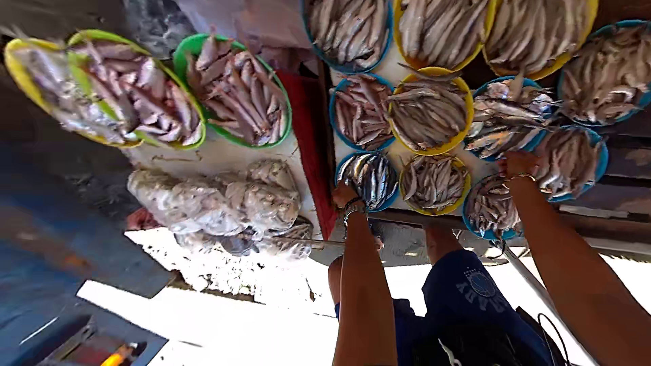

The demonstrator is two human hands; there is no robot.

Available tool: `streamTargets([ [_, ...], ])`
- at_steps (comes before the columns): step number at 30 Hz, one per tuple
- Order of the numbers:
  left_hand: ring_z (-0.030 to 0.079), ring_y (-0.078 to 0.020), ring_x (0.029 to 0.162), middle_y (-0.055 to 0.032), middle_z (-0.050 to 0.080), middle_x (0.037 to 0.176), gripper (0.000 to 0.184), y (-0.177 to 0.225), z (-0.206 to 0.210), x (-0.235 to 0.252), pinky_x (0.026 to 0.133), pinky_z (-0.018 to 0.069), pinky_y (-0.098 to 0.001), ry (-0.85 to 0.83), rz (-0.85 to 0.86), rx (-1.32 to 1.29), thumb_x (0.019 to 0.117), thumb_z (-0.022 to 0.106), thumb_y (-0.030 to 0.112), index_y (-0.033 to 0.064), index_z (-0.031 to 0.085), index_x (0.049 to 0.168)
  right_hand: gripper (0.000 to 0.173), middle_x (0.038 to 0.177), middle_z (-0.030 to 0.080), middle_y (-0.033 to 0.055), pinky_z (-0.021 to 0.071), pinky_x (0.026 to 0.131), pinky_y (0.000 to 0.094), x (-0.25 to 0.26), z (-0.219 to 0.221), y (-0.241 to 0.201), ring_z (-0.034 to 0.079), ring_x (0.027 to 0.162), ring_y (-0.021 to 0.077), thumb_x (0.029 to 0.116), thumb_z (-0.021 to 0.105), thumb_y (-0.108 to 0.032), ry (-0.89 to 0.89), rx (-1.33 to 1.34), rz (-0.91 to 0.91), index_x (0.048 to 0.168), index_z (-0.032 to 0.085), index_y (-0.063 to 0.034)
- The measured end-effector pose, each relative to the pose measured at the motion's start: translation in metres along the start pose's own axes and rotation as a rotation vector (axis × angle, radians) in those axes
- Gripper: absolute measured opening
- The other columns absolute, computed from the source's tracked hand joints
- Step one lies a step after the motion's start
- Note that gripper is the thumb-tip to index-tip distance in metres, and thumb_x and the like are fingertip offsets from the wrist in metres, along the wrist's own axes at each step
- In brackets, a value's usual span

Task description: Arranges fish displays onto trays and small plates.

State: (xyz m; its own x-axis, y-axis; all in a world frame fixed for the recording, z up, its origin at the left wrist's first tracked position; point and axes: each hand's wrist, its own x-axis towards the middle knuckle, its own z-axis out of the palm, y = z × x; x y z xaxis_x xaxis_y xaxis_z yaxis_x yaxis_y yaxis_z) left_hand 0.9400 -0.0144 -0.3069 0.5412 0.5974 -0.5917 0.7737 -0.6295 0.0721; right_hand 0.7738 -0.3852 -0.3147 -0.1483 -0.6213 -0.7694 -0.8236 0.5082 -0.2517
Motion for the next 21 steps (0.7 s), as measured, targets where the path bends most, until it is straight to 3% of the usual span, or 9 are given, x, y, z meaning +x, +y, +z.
streamTargets([
  [3, 0.06, -0.043, 0.123, -0.0299, 0.062, 0.131, 0.056, -0.011, 0.011, 0.019, 0.103, 0.0455, -0.0597, 0.017, -0.094, -0.144, 0.1094, 0.043, 0.044, -0.0046, 0.062, 0.129, 0.029, 0.074, 0.058, 0.0008, 0.0453, 0.045, 0.0213, -0.007, 0.009, -0.006, 0.051, 0.047, 0.0052, 0.1065, 0.052, -0.021, 0.039, 0.076, 0.056, 0.128, 0.047, -0.0023],
  [8, 0.061, -0.0368, 0.116, -0.0261, 0.063, 0.128, 0.05, -0.031, 0.021, 0.041, 0.1, 0.0477, -0.0557, 0.083, -0.182, -0.519, 0.1047, 0.055, 0.04, -0.0027, 0.062, 0.131, 0.014, 0.066, 0.058, -0.0007, 0.0433, 0.041, 0.0185, -0.012, 0.013, -0.014, 0.049, 0.042, 0.0034, 0.1029, 0.055, -0.013, 0.018, 0.152, 0.111, 0.113, 0.049, -0.0053],
  [10, 0.061, -0.029, 0.1, -0.0207, 0.063, 0.118, 0.049, -0.03, 0.016, 0.041, 0.089, 0.0515, -0.0494, 0.058, -0.246, -0.66, 0.1036, 0.056, 0.04, -0.0002, 0.059, 0.131, 0.01, 0.065, 0.058, -0.0009, 0.0429, 0.041, 0.0186, -0.009, 0.013, -0.009, 0.048, 0.042, 0.0038, 0.1024, 0.058, -0.015, 0.008, 0.169, 0.102, 0.106, 0.054, -0.0063],
  [12, 0.055, -0.0201, 0.078, -0.0122, 0.059, 0.1, 0.044, -0.027, 0.01, 0.038, 0.073, 0.0513, -0.0408, 0.021, -0.294, -0.744, 0.1022, 0.057, 0.04, 0.0041, 0.059, 0.126, 0.015, 0.066, 0.059, 0.0, 0.0439, 0.041, 0.0203, -0.011, 0.012, -0.003, 0.05, 0.044, 0.0052, 0.1026, 0.061, -0.019, -0.003, 0.115, 0.068, 0.108, 0.056, -0.0063],
  [16, 0.052, -0.0148, 0.067, -0.007, 0.058, 0.093, 0.037, -0.021, -0.003, 0.042, 0.061, 0.0492, -0.0327, -0.096, -0.341, -0.838, 0.1017, 0.056, 0.039, 0.0089, 0.059, 0.124, 0.032, 0.07, 0.06, 0.0028, 0.046, 0.043, 0.0222, -0.017, 0.015, 0.002, 0.054, 0.046, 0.0074, 0.1029, 0.064, -0.023, 0.004, -0.07, -0.008, 0.124, 0.052, -0.0018],
  [18, 0.053, -0.0145, 0.062, -0.0089, 0.061, 0.09, 0.034, -0.013, -0.004, 0.049, 0.055, 0.0486, -0.0306, -0.105, -0.342, -0.896, 0.1007, 0.058, 0.035, 0.0066, 0.06, 0.119, 0.033, 0.067, 0.06, 0.0017, 0.0465, 0.043, 0.022, -0.018, 0.015, 0.0, 0.054, 0.044, 0.0066, 0.1034, 0.063, -0.024, 0.015, -0.134, -0.029, 0.123, 0.053, -0.0001],
  [21, 0.061, -0.021, 0.088, -0.0158, 0.062, 0.115, 0.042, 0.001, -0.006, 0.053, 0.072, 0.0537, -0.0372, -0.142, -0.298, -0.902, 0.0986, 0.065, 0.032, 0.0045, 0.058, 0.129, 0.037, 0.071, 0.061, 0.0028, 0.046, 0.044, 0.0221, -0.019, 0.012, -0.006, 0.054, 0.046, 0.0068, 0.1035, 0.062, -0.024, 0.027, -0.164, -0.004, 0.13, 0.051, -0.0004],
])
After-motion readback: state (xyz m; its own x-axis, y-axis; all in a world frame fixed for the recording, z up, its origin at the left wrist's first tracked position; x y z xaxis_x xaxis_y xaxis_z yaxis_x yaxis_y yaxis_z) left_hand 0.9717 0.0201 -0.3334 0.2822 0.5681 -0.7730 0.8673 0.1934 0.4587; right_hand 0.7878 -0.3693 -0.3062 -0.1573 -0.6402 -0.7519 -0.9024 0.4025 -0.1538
